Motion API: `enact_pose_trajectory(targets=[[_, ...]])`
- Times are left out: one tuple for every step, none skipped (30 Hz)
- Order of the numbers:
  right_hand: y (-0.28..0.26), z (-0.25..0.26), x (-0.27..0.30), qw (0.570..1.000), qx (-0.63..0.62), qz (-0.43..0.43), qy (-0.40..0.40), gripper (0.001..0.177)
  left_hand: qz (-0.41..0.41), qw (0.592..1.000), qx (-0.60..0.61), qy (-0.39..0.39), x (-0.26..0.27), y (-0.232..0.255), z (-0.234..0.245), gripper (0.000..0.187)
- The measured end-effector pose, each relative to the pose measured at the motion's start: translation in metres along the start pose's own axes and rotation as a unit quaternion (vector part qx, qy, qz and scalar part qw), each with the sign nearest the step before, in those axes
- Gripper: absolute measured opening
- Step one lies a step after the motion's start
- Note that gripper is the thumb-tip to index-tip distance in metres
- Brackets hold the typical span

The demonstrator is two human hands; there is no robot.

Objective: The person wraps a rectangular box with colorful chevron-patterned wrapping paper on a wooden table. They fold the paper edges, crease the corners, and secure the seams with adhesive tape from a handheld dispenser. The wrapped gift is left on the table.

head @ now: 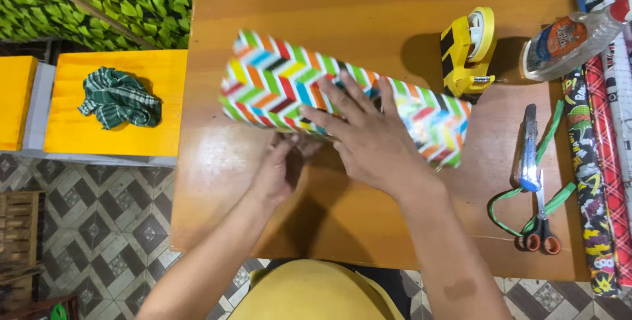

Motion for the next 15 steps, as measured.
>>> enact_pose_trajectory(targets=[[-0.001,-0.012,-0.004,1.0,0.011,-0.01,-0.019,0.074,0.111,0.993,-0.035,0.03,0.003,-0.015,0.014,0.039],[0.0,-0.021,-0.006,0.999,0.043,-0.014,-0.027,0.075,0.219,0.972,-0.068,0.058,0.011,-0.028,0.03,0.034],[0.003,-0.028,-0.006,0.996,0.076,-0.018,-0.036,0.077,0.326,0.936,-0.1,0.085,0.022,-0.037,0.044,0.03],[0.007,-0.034,-0.006,0.993,0.107,-0.023,-0.045,0.079,0.352,0.908,-0.222,0.049,0.026,-0.033,0.055,0.027],[0.012,-0.036,-0.004,0.991,0.129,-0.021,-0.04,0.078,0.373,0.863,-0.341,0.012,0.032,-0.026,0.066,0.026],[0.015,-0.04,-0.003,0.988,0.149,-0.018,-0.036,0.078,0.387,0.803,-0.453,-0.024,0.039,-0.019,0.075,0.027],[0.018,-0.042,-0.002,0.985,0.169,-0.015,-0.031,0.077,0.284,0.821,-0.495,0.001,0.033,0.0,0.075,0.025],[0.021,-0.045,-0.001,0.987,0.155,-0.018,-0.029,0.077,0.176,0.828,-0.531,0.027,0.029,0.022,0.072,0.025],[0.023,-0.046,-0.001,0.989,0.141,-0.02,-0.026,0.076,0.067,0.824,-0.56,0.053,0.027,0.045,0.064,0.026],[0.024,-0.047,0.0,0.991,0.129,-0.022,-0.024,0.075,-0.072,0.774,-0.628,0.047,0.026,0.07,0.046,0.027],[0.022,-0.047,-0.001,0.992,0.123,-0.011,-0.017,0.072,-0.208,0.702,-0.68,0.04,0.029,0.093,0.025,0.029],[0.019,-0.048,-0.002,0.993,0.116,0.001,-0.009,0.07,-0.337,0.611,-0.716,0.031,0.037,0.111,0.003,0.032],[0.016,-0.049,-0.003,0.994,0.109,0.012,0.0,0.067,-0.387,0.549,-0.741,0.008,0.036,0.115,-0.011,0.037],[0.012,-0.051,-0.005,0.995,0.097,0.027,-0.005,0.065,-0.433,0.483,-0.761,-0.014,0.034,0.116,-0.026,0.044],[0.009,-0.054,-0.008,0.996,0.084,0.041,-0.009,0.064,-0.476,0.413,-0.775,-0.037,0.035,0.113,-0.039,0.051]])
Point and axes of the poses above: each hand's wrist, its own x-axis away from the middle knuckle, its own z-axis out of the back of the hand, y = z × x, the point moved 8 cm from there along -x, towards the middle knuckle, and after that the axes turned 6 degrees about -x, right-handed, at the moved point
